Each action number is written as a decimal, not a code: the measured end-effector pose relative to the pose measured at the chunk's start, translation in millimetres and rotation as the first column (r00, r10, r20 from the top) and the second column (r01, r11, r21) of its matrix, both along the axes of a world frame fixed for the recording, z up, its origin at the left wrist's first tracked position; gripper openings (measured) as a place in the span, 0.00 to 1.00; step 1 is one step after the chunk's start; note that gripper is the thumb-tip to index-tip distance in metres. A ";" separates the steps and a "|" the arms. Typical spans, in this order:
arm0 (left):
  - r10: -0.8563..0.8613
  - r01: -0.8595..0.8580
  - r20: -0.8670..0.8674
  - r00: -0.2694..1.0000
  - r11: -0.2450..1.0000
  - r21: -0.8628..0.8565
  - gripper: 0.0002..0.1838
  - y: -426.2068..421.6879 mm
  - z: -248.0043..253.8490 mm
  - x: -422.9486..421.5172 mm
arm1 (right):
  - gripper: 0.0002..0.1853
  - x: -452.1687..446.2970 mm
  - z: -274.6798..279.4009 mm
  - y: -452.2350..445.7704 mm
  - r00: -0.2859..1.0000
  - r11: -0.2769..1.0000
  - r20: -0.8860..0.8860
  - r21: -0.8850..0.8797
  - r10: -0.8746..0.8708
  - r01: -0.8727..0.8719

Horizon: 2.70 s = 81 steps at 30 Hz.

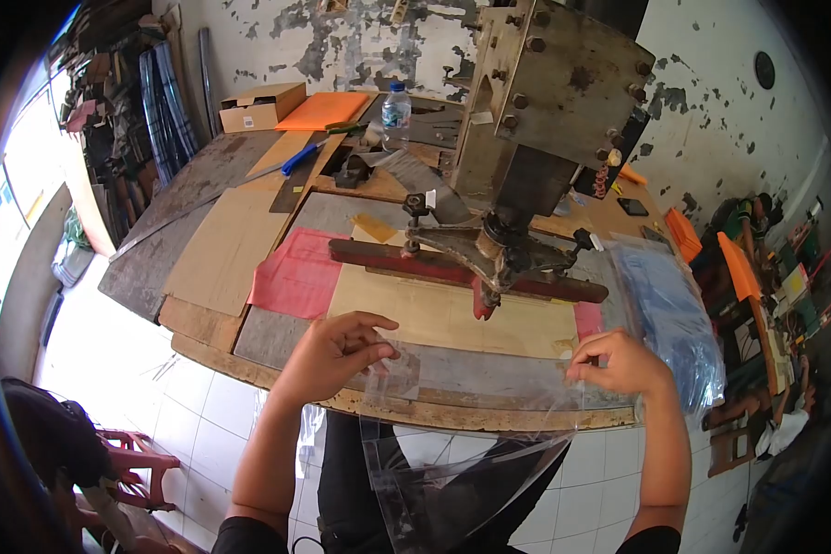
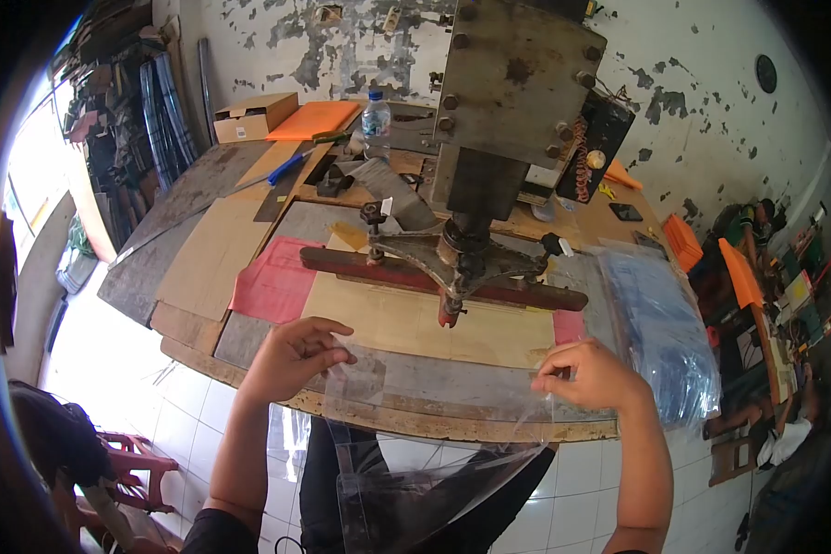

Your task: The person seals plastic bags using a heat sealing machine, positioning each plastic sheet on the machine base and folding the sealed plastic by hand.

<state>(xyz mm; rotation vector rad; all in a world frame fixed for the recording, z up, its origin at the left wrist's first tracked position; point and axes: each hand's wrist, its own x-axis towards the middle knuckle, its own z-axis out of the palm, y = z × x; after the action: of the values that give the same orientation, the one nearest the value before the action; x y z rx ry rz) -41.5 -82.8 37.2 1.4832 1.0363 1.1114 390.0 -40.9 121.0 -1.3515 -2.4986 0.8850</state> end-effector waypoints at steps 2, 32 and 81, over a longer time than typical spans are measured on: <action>0.029 -0.029 -0.032 0.999 0.999 -0.017 0.15 -1.6 6.3 -0.7 | 0.03 -2.1 1.6 -0.3 1.000 1.000 -0.024 0.026 0.001 0.000; 0.206 -0.206 -0.008 0.979 0.979 -0.015 0.16 -0.4 -8.8 -9.4 | 0.10 -27.6 -4.5 -16.6 0.833 0.921 -0.420 -0.019 -0.361 0.389; 0.220 -0.026 -0.600 0.769 0.949 0.314 0.09 72.2 -34.6 12.9 | 0.07 -22.6 -113.2 62.7 0.826 0.846 -0.316 0.111 -0.468 0.522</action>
<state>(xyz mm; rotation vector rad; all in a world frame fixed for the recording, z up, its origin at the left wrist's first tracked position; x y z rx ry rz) -28.6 -10.6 2.5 2.1385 1.4947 0.8854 367.3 21.8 7.7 -1.5761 -1.8290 0.6388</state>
